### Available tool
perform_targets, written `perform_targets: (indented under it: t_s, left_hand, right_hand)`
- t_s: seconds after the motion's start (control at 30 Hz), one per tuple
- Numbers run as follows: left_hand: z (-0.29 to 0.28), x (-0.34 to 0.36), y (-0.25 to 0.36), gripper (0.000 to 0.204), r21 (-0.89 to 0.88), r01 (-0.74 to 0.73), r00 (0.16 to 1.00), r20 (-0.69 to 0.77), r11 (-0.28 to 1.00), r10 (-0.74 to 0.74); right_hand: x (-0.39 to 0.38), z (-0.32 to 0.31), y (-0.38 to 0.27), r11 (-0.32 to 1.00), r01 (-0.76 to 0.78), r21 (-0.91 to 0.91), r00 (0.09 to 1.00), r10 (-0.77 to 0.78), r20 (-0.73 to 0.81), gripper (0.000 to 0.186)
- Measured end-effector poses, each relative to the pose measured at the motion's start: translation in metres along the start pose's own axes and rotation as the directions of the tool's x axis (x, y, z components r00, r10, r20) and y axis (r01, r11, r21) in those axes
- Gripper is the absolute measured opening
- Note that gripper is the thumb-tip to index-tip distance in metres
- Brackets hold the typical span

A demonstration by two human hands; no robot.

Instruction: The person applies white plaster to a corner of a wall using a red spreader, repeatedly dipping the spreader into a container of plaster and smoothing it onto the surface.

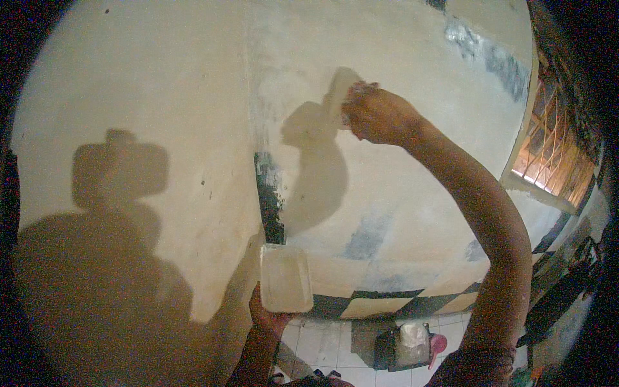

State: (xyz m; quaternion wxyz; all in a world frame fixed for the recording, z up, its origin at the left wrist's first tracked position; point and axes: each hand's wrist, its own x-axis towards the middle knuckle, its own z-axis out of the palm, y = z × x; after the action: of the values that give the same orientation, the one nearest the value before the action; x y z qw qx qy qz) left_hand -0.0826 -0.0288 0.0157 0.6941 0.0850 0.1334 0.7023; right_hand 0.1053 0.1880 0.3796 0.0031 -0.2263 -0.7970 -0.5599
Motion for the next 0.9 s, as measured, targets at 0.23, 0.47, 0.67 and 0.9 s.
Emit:
perform_targets:
  t_s: [0.23, 0.47, 0.67, 0.9]
  left_hand:
    - [-0.006, 0.017, 0.005, 0.062, -0.039, 0.053, 0.995, 0.089, 0.998, -0.049]
    - [0.010, -0.001, 0.016, 0.060, -0.009, 0.027, 0.999, 0.027, 1.000, -0.026]
    - [0.019, 0.002, 0.014, 0.060, -0.012, -0.043, 0.999, 0.020, 0.999, 0.043]
    - [0.030, 0.008, 0.007, 0.060, -0.017, -0.073, 0.996, 0.043, 0.997, 0.074]
  right_hand:
    - [0.062, -0.027, 0.021, 0.977, 0.071, -0.201, 0.909, -0.146, -0.390, 0.028]
    - [0.117, 0.028, 0.006, 0.984, 0.178, 0.014, 0.823, -0.141, -0.551, 0.030]
    - [0.024, 0.006, 0.030, 0.998, 0.061, 0.030, 0.895, -0.041, -0.445, 0.026]
    - [0.131, -0.053, 0.018, 0.992, 0.129, -0.003, 0.929, -0.122, -0.350, 0.017]
